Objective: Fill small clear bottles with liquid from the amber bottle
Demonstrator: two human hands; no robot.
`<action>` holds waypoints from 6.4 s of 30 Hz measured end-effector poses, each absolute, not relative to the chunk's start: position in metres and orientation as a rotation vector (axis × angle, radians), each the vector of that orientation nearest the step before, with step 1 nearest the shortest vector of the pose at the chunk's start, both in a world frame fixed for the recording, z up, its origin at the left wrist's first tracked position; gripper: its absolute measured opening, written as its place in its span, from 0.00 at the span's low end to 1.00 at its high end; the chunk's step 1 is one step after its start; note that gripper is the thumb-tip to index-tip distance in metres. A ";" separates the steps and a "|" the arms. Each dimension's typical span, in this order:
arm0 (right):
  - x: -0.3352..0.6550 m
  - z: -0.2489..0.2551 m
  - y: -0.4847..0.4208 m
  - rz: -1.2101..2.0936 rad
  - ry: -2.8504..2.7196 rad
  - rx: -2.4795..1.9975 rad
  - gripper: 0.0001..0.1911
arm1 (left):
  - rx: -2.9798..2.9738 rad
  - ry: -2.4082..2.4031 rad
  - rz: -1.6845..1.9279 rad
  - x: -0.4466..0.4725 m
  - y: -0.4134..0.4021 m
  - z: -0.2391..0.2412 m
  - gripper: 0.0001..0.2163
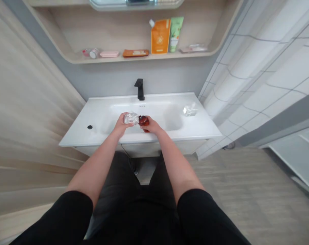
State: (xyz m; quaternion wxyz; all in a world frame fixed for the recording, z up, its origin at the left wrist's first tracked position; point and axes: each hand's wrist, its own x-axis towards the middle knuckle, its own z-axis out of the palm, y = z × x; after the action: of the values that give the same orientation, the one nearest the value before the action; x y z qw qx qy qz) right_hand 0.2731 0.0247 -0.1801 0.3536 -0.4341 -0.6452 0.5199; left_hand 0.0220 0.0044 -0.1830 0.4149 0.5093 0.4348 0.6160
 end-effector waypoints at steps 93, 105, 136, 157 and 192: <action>0.274 -0.185 0.029 1.216 -1.771 -1.181 0.46 | 1.271 1.060 1.575 0.016 0.016 -0.196 0.46; 0.274 -0.183 0.027 1.236 -1.767 -1.183 0.44 | 1.289 1.035 1.562 0.017 0.014 -0.191 0.47; 0.275 -0.181 0.026 1.236 -1.785 -1.185 0.46 | 1.271 0.986 1.600 0.014 0.018 -0.198 0.51; 0.274 -0.182 0.026 1.287 -1.754 -1.191 0.47 | 1.307 0.974 1.602 0.013 0.017 -0.198 0.51; 0.274 -0.181 0.025 1.174 -1.825 -1.195 0.47 | 1.408 1.022 1.579 0.010 0.018 -0.200 0.51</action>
State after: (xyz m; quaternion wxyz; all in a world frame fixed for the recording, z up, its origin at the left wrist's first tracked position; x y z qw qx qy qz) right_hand 0.2743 0.0251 -0.1812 0.3260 -0.4562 -0.6963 0.4480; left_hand 0.0101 0.0180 -0.2002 0.3858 0.5530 0.4013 0.6199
